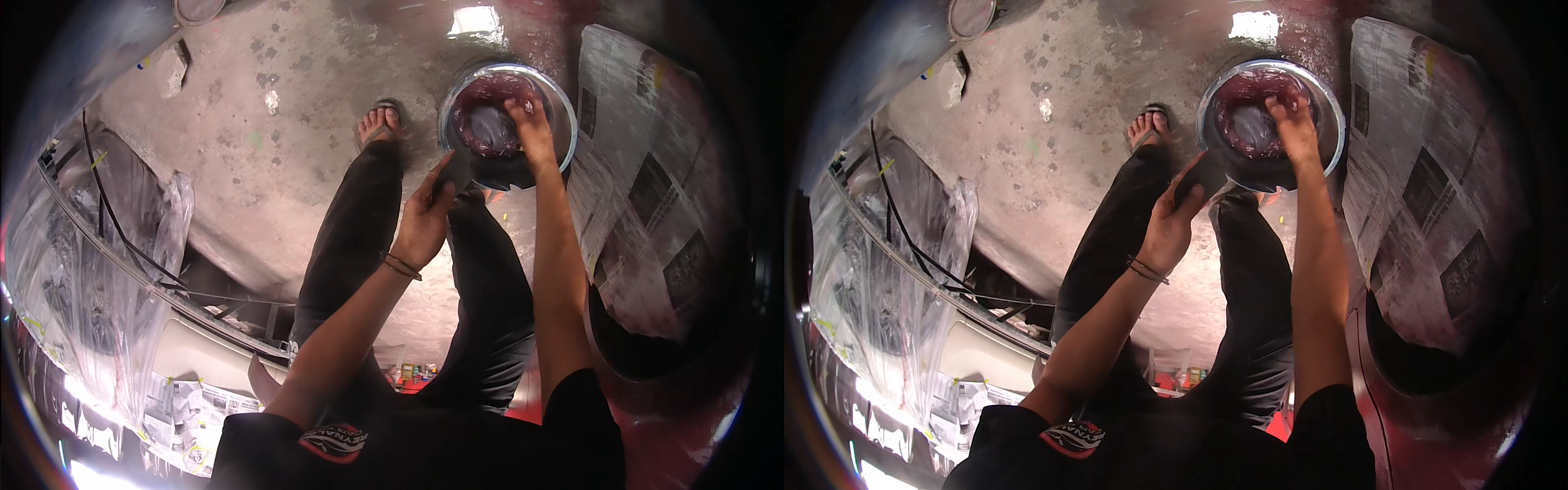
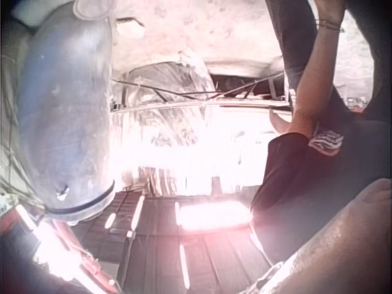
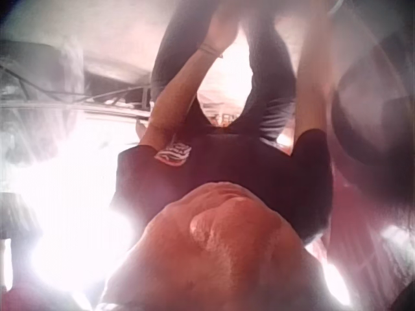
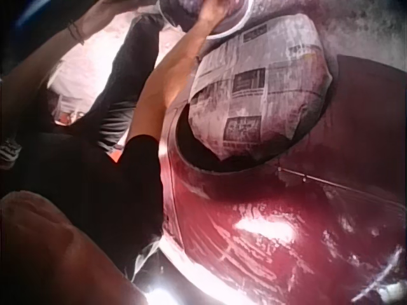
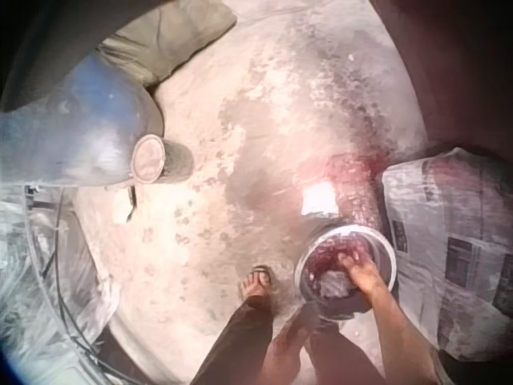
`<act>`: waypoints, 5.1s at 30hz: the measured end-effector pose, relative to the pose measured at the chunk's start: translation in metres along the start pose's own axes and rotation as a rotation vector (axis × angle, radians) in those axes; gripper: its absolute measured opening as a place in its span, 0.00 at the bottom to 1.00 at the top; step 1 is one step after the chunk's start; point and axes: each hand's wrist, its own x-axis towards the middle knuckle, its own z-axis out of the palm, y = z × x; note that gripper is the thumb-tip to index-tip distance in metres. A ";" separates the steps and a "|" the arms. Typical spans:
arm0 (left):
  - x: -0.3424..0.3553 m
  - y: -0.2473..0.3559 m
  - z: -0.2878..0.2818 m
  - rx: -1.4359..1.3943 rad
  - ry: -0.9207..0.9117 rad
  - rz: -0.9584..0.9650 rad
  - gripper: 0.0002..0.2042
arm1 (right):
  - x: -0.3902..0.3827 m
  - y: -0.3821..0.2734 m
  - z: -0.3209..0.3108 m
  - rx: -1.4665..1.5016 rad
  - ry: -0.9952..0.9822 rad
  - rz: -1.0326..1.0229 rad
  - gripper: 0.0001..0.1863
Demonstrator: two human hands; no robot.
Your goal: The person sands the surface of a maroon car hood using a sanding block and water. They repeatedly rub the block over the hood's surface, occasionally dipping it into a bucket of water to keep it wet. The person also uses their hands to wipe the surface and check for smoothness.
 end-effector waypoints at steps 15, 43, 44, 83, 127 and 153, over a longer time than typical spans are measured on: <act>0.035 -0.016 0.013 -0.103 0.174 -0.171 0.22 | -0.148 -0.052 0.013 0.492 0.163 0.275 0.30; -0.044 0.075 0.097 -1.120 -1.401 0.065 0.39 | -0.491 -0.337 -0.070 0.675 -0.038 -0.067 0.29; -0.038 0.094 0.121 -1.196 -1.438 0.042 0.37 | -0.508 -0.358 -0.083 0.400 0.070 -0.184 0.33; -0.273 0.469 0.501 0.752 0.064 1.398 0.36 | -0.709 -0.496 -0.496 -1.677 1.175 -0.883 0.16; -0.188 0.470 0.456 0.492 -0.060 1.127 0.39 | -0.569 -0.619 -0.492 -1.636 0.761 -1.081 0.18; -0.151 0.471 0.470 0.350 0.080 0.944 0.38 | -0.501 -0.686 -0.531 -1.458 0.576 -1.195 0.19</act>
